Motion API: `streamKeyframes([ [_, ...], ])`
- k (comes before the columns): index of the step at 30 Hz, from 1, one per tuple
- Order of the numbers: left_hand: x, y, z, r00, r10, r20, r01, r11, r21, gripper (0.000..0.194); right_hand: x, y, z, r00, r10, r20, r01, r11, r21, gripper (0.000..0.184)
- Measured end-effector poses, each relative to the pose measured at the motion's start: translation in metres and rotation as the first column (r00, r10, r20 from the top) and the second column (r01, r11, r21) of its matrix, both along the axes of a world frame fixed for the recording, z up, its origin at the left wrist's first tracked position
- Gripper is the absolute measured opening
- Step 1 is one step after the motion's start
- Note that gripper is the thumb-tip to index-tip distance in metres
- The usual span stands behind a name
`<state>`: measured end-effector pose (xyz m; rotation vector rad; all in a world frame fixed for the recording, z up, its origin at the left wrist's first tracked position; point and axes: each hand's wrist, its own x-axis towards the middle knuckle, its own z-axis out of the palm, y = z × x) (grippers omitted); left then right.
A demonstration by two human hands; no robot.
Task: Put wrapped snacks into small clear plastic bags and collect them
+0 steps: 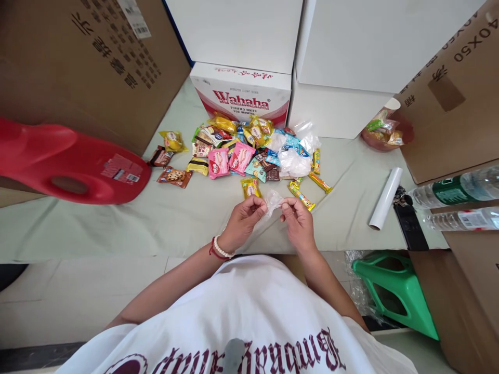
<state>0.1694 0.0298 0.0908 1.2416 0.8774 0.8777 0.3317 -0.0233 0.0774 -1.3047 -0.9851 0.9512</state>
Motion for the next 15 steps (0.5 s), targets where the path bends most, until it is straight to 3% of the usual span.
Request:
streamKeyframes([
  [4,-0.004,-0.001,0.000,1.000,0.009,-0.003,-0.009,1.000,0.001,0.038,-0.002,-0.001,0.005,0.976,-0.005,0.217,-0.001,1.000,0.027,0.022],
  [7,-0.008,0.001,-0.001,0.999,0.030,0.024,-0.030,0.999,-0.011,0.038,-0.001,-0.001,0.014,0.905,-0.051,0.422,-0.003,0.992,0.126,0.016],
  [11,-0.011,0.005,0.008,0.992,0.020,0.121,0.000,0.986,-0.168,0.046,-0.002,0.002,0.025,0.802,-0.097,0.589,-0.087,0.957,0.276,0.014],
  [15,-0.007,0.008,0.022,0.982,-0.026,0.189,0.087,0.942,-0.325,0.045,-0.006,0.004,0.027,0.714,-0.082,0.695,-0.205,0.925,0.320,0.015],
])
